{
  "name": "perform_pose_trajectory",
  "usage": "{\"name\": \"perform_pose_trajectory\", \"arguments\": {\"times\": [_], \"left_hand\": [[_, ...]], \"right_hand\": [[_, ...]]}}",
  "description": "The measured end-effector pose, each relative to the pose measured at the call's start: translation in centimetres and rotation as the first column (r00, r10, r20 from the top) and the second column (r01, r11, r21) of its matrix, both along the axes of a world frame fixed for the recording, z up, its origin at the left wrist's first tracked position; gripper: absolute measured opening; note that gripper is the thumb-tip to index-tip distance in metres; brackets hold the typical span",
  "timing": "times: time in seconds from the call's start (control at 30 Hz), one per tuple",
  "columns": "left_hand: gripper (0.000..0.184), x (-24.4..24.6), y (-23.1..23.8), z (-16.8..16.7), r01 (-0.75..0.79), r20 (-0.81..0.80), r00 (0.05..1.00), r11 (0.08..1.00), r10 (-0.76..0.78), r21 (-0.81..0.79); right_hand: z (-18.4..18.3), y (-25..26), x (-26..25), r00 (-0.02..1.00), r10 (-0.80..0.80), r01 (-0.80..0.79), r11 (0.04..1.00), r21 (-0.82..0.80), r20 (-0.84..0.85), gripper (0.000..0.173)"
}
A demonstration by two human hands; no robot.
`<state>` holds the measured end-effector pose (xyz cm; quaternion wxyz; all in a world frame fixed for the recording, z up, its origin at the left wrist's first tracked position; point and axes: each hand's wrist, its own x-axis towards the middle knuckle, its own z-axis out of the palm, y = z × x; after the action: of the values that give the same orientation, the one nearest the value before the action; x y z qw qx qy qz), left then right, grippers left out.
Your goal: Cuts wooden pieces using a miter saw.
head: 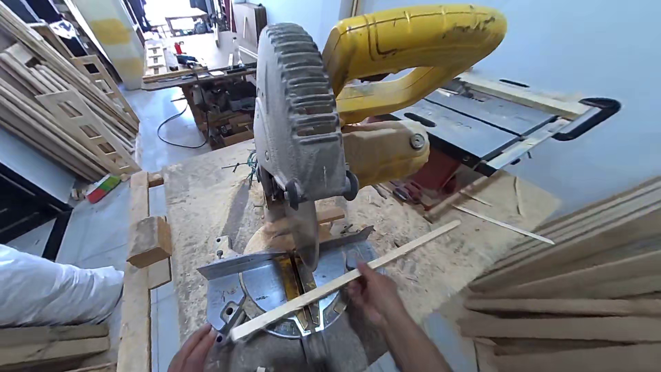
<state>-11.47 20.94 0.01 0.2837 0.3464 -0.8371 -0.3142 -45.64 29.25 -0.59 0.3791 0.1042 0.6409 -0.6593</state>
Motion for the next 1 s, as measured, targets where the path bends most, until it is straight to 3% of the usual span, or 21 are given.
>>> {"name": "perform_pose_trajectory", "arguments": {"times": [0.07, 0.17, 0.23, 0.3, 0.37, 0.43, 0.5, 0.53, 0.57, 0.63, 0.7, 0.77, 0.9, 0.93, 1.0], "left_hand": [[0.071, -1.1, -2.5, 1.0, 0.047, 0.160, 0.986, 0.998, -0.053, 0.041], [0.040, -0.2, -7.8, 0.5, 0.014, 0.347, 0.937, 0.996, -0.046, 0.094], [0.040, 1.3, -11.3, -1.1, -0.027, 0.373, 0.928, 0.997, -0.004, 0.077], [0.044, 2.6, -14.2, -3.1, -0.087, 0.421, 0.905, 0.995, 0.058, 0.050], [0.048, 3.1, -16.3, -5.0, -0.126, 0.481, 0.871, 0.992, 0.099, 0.026], [0.051, 2.8, -17.7, -6.2, -0.132, 0.539, 0.832, 0.991, 0.128, -0.031], [0.053, 2.3, -18.3, -6.5, -0.076, 0.550, 0.824, 0.989, 0.136, -0.130], [0.055, 1.7, -18.2, -6.1, -0.036, 0.528, 0.839, 0.982, 0.130, -0.186], [0.058, 1.0, -18.0, -5.6, 0.005, 0.501, 0.858, 0.973, 0.115, -0.231], [0.068, -1.2, -16.8, -4.7, 0.066, 0.548, 0.833, 0.971, 0.072, -0.228], [0.073, -3.5, -15.9, -3.6, 0.042, 0.698, 0.714, 0.992, 0.054, -0.120], [0.069, -4.0, -16.4, -3.6, 0.022, 0.772, 0.633, 0.996, 0.051, -0.083], [0.063, -1.1, -18.4, -5.2, 0.070, 0.758, 0.650, 0.988, 0.062, -0.141], [0.062, -0.6, -18.6, -5.4, 0.084, 0.749, 0.660, 0.984, 0.062, -0.156], [0.060, -0.4, -18.7, -5.7, 0.119, 0.730, 0.682, 0.978, 0.043, -0.169]], "right_hand": [[0.2, -1.7, 3.2, 0.996, 0.066, -0.063, 0.997, -0.045, 0.067, 0.032], [0.2, -2.4, 4.3, 0.967, 0.247, -0.249, 0.969, 0.010, 0.065, 0.045], [2.4, -0.4, 3.9, 0.939, 0.318, -0.308, 0.947, 0.088, -0.135, 0.046], [5.8, 2.9, 3.1, 0.820, 0.165, -0.161, 0.985, 0.057, -0.548, 0.034], [11.4, 6.1, 2.1, 0.479, -0.091, -0.080, 0.986, -0.147, -0.873, 0.032], [19.3, 6.9, 0.5, 0.027, -0.189, -0.125, 0.974, -0.191, -0.982, 0.039], [26.1, 5.0, -1.9, -0.359, 0.058, -0.019, 0.997, 0.069, -0.932, 0.061], [28.7, 2.9, -2.7, -0.437, 0.246, 0.075, 0.968, 0.238, -0.865, 0.069], [30.5, 0.6, -3.2, -0.433, 0.419, 0.142, 0.906, 0.399, -0.798, 0.074], [32.0, -3.4, -4.2, -0.421, 0.605, 0.158, 0.782, 0.603, -0.676, 0.065], [33.0, -5.0, -4.0, -0.432, 0.691, 0.187, 0.698, 0.691, -0.580, 0.050], [34.2, -4.9, -2.5, -0.441, 0.784, 0.212, 0.564, 0.798, -0.437, 0.046], [33.3, -3.0, 0.1, -0.464, 0.878, 0.180, 0.224, 0.958, -0.118, 0.044], [32.2, -2.2, 0.7, -0.472, 0.876, 0.152, 0.194, 0.969, -0.102, 0.038], [29.5, -0.2, 1.9, -0.485, 0.864, 0.171, 0.243, 0.955, -0.133, 0.027]]}}
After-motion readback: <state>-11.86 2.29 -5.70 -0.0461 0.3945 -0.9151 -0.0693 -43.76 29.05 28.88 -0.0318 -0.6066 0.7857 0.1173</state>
